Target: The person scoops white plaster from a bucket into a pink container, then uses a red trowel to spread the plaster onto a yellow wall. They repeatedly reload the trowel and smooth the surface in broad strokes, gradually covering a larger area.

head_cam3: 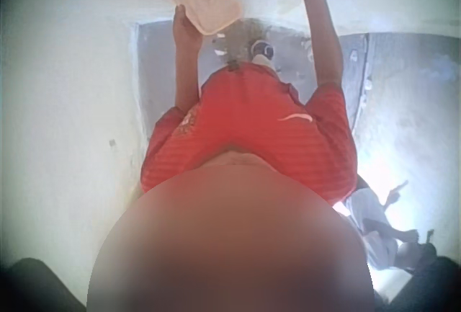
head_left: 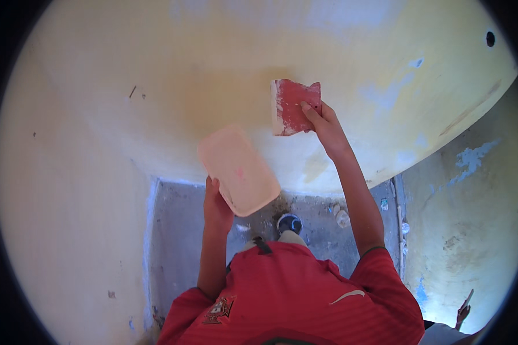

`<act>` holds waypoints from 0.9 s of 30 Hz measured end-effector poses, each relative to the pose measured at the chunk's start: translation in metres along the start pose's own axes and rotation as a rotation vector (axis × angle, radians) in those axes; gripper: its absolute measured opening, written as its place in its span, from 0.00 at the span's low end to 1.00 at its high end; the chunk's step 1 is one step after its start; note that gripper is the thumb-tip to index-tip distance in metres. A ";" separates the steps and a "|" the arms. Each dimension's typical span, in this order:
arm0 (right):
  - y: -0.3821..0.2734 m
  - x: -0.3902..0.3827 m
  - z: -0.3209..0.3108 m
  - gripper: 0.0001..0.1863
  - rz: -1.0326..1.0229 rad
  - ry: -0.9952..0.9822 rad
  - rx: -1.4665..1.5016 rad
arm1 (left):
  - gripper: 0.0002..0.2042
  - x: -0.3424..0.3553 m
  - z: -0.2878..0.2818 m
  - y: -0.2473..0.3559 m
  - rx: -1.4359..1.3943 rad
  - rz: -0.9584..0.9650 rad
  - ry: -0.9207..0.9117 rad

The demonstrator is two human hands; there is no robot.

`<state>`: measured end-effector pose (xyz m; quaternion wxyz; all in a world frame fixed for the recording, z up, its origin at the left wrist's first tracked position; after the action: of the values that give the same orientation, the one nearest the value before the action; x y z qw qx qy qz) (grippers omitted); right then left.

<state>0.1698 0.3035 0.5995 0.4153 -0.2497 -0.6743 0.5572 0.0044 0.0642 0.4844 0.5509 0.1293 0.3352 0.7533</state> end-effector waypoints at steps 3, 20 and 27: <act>0.016 -0.034 0.012 0.16 0.179 -0.017 0.301 | 0.31 0.002 0.004 0.005 0.038 -0.024 0.006; 0.088 -0.130 -0.007 0.36 0.519 -0.283 0.862 | 0.31 0.019 0.013 -0.057 0.387 -0.632 -0.201; 0.092 -0.161 -0.032 0.33 0.341 0.077 0.953 | 0.43 -0.024 0.028 -0.094 -0.501 -0.269 -0.070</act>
<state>0.2704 0.2152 0.4666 0.4108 -0.1591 -0.2790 0.8533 0.0986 0.0687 0.4487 0.6720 -0.0306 0.1336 0.7278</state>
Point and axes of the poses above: each hand's wrist, its own x-axis towards the middle knuckle, its own z-axis out of the palm, y = z × x, the point moved 6 cm from there along x, towards the middle knuckle, and after that the axes turned 10 degrees about -z, right-handed, at the moved point
